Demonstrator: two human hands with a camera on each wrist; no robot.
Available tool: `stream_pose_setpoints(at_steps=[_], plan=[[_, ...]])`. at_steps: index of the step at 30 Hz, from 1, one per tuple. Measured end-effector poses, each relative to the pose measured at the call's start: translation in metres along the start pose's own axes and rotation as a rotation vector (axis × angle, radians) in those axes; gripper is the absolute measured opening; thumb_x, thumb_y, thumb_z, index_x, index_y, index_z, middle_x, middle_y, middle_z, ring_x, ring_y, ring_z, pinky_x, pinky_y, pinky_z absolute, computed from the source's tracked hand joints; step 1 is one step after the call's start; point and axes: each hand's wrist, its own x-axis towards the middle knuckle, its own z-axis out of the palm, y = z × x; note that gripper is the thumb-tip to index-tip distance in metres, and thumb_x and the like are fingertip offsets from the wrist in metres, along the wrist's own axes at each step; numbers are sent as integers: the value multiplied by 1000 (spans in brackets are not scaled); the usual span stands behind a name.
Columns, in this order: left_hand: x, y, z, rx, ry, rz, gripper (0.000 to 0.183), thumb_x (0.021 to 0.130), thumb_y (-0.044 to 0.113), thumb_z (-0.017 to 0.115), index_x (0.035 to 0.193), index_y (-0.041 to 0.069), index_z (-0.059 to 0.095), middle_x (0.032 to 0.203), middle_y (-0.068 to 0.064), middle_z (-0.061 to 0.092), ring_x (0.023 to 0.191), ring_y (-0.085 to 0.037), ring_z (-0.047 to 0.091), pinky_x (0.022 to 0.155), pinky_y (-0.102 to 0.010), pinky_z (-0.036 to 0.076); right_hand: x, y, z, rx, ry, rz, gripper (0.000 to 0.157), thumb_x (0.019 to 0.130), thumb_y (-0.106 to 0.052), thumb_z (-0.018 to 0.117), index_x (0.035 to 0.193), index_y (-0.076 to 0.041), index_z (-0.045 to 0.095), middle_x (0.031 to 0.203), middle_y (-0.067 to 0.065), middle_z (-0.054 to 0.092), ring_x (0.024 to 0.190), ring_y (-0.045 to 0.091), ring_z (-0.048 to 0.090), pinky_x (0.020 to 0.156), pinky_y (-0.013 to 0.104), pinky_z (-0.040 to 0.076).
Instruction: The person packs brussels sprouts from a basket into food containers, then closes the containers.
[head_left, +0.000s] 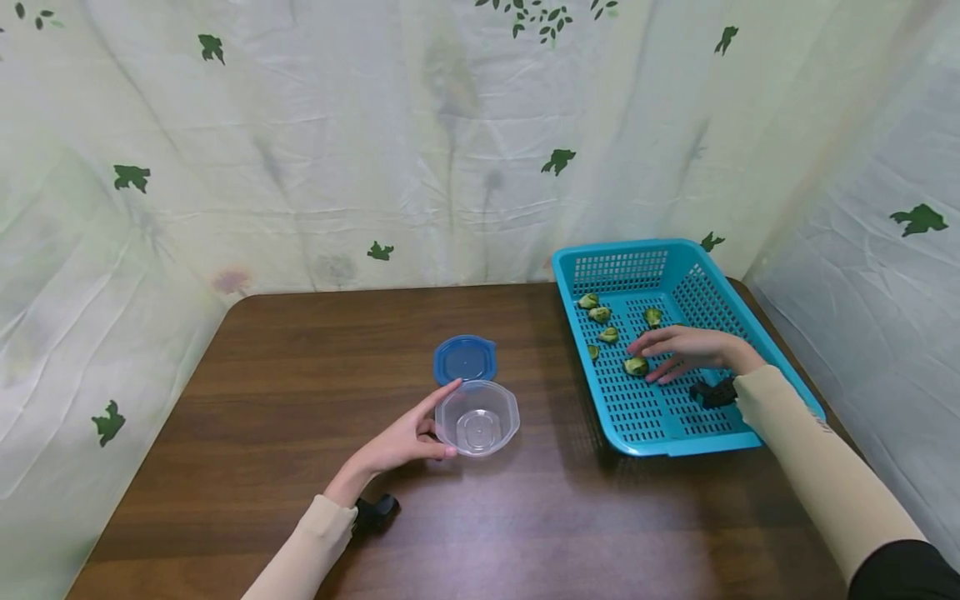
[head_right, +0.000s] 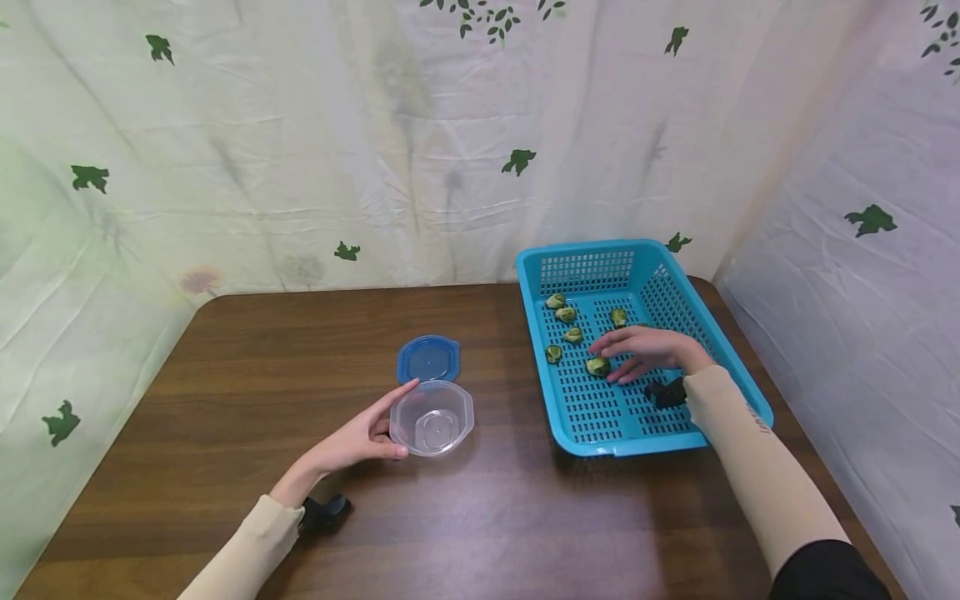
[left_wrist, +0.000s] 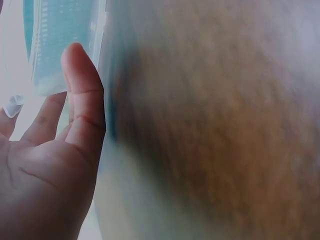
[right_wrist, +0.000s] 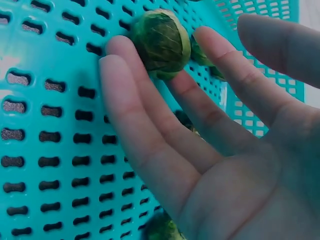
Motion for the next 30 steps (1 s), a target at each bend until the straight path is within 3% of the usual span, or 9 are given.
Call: stream_pose_setpoints(at_steps=[7, 15, 22, 30], plan=[[1, 0, 1, 27, 14, 2, 91, 85, 9, 73, 154, 22, 16, 126, -25, 43, 88, -26, 62, 71, -33, 55, 5, 3, 0, 15, 27, 24, 39, 102, -8, 43, 135, 11, 43, 135, 23, 46, 106, 36, 60, 89, 45, 50], [0, 2, 2, 38, 27, -20, 91, 84, 11, 75, 154, 27, 18, 124, -23, 45, 86, -29, 61, 70, -32, 54, 3, -5, 3, 2, 61, -7, 37, 98, -4, 48, 130, 14, 45, 122, 20, 52, 96, 30, 62, 86, 44, 51], [0, 1, 1, 50, 34, -23, 91, 84, 11, 75, 153, 29, 19, 141, -15, 36, 86, -28, 62, 70, -32, 54, 3, -10, 6, -41, 127, -62, 33, 98, -5, 50, 126, 11, 48, 107, 17, 57, 93, 34, 61, 84, 46, 52], [1, 0, 1, 27, 24, -8, 90, 85, 9, 74, 154, 23, 18, 146, -18, 27, 88, -29, 62, 71, -33, 55, -3, -17, 9, -46, 174, -119, 36, 99, -10, 51, 127, 11, 46, 108, 18, 57, 94, 37, 60, 83, 48, 52]])
